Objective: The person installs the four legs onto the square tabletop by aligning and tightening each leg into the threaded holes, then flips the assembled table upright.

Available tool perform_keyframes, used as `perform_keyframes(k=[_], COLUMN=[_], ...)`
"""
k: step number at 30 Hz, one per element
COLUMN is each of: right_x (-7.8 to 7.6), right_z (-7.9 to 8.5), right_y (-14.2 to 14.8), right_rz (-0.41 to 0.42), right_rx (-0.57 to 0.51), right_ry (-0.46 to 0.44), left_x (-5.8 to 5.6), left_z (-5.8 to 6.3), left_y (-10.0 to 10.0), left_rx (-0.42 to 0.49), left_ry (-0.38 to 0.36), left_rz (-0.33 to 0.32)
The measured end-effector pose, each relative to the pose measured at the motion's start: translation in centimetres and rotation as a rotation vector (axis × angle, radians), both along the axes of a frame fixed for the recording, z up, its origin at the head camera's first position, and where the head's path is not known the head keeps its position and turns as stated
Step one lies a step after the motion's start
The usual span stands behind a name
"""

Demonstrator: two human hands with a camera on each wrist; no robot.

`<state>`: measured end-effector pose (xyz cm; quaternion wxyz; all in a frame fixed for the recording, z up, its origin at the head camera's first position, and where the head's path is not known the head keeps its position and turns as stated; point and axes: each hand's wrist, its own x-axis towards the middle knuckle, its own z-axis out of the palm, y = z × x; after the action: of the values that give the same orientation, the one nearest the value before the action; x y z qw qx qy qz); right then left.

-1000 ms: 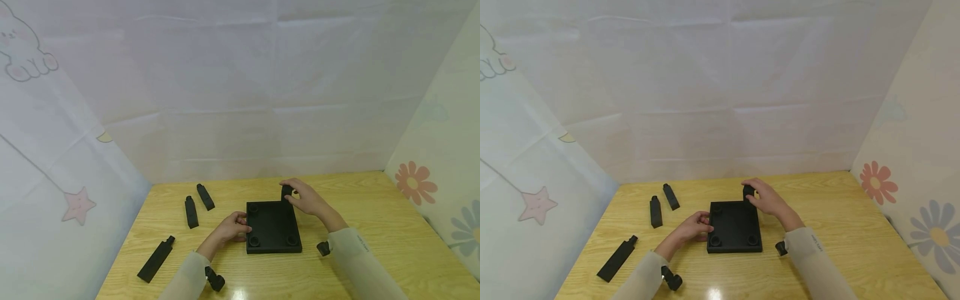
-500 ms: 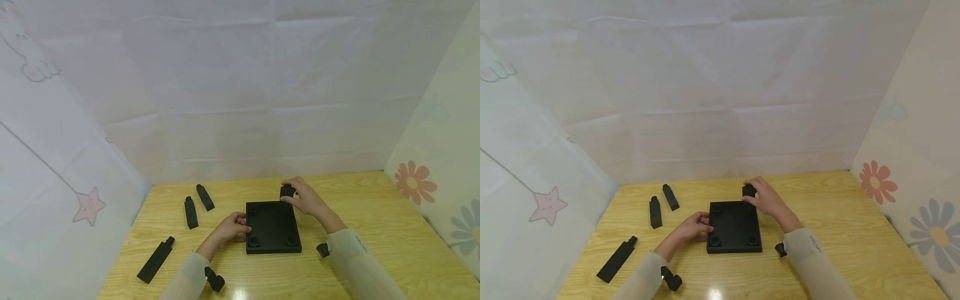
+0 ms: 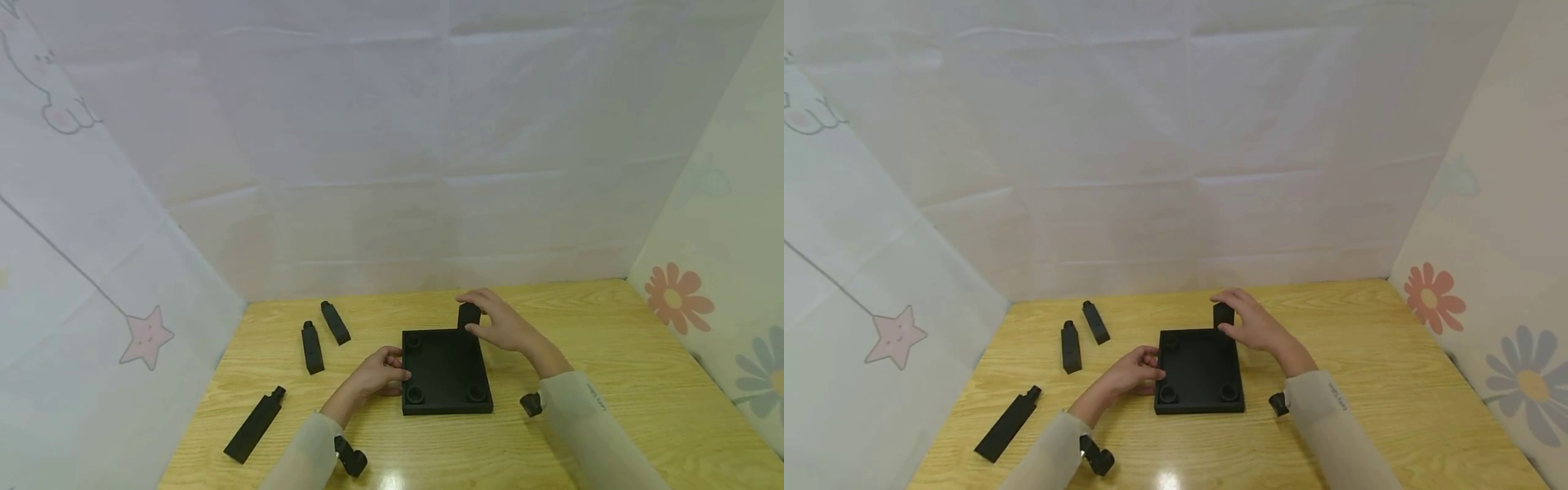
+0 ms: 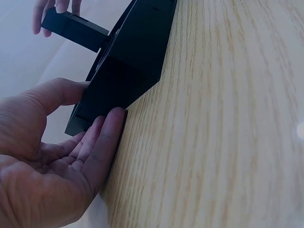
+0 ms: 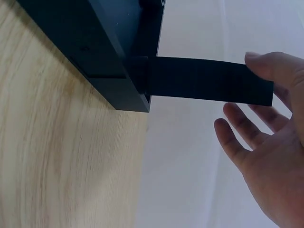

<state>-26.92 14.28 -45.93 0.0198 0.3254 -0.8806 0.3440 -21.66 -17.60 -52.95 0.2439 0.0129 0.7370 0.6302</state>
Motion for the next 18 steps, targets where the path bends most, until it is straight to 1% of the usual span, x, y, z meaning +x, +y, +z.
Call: perform_keyframes(k=[4,13,18], right_x=[0.1,0.1,0.2], right_z=[0.0,-0.4,-0.5], right_y=[-0.1,-1.0,-1.6], right_rz=[-0.018,-0.131,-0.193], right_rx=[0.021,0.036,0.068], right_ry=[0.006,0.01,0.012], left_x=[-0.1,-0.1,0.0], left_z=[-0.1,-0.1,-0.1], left_y=[0.0,0.0,0.0], left_rx=[0.001,-0.002,-0.002], left_ry=[0.001,0.005,0.0], left_rz=[0.0,0.001,0.005])
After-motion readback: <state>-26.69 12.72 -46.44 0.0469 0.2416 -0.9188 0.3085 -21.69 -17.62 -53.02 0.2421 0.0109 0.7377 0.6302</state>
